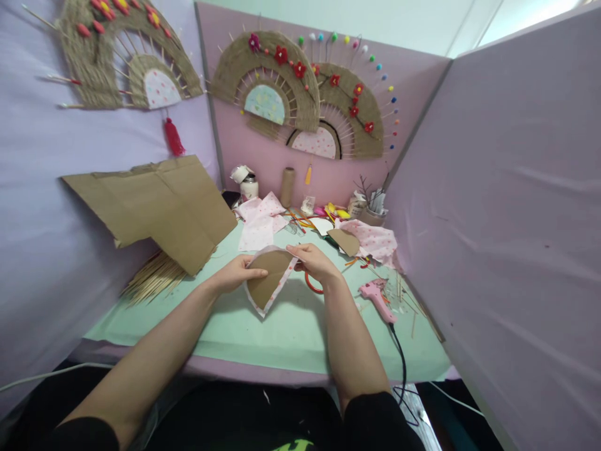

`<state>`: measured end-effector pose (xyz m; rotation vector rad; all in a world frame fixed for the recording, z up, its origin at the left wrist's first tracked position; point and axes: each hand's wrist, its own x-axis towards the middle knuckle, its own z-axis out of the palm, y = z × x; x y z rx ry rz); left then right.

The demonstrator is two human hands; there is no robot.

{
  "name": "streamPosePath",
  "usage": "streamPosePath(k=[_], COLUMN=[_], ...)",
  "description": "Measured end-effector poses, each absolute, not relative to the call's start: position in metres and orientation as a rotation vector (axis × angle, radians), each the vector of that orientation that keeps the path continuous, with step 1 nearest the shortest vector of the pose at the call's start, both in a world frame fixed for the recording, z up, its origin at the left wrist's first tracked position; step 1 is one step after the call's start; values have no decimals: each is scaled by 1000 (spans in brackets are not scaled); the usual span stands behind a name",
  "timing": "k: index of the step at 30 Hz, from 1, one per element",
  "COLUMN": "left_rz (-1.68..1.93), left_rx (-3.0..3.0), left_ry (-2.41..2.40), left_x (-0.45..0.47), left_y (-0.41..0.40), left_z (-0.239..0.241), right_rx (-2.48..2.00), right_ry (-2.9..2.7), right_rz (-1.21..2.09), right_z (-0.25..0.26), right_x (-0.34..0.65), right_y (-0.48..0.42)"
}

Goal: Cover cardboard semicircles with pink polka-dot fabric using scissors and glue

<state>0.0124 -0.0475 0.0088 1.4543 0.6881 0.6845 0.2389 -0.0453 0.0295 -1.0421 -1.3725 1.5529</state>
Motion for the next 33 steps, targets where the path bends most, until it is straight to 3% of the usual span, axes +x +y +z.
streamPosePath(k=[21,33], left_rz=[746,823], left_rx=[1402,1397], left_ry=[759,820], left_x=[17,20], left_y=[-46,-46], left_z=[8,2], right_rx=[-1049,-1029], right_ry=[-1746,-1646], right_rz=[1185,1191], right_z=[36,35], right_x=[243,232], right_y=[-45,-46])
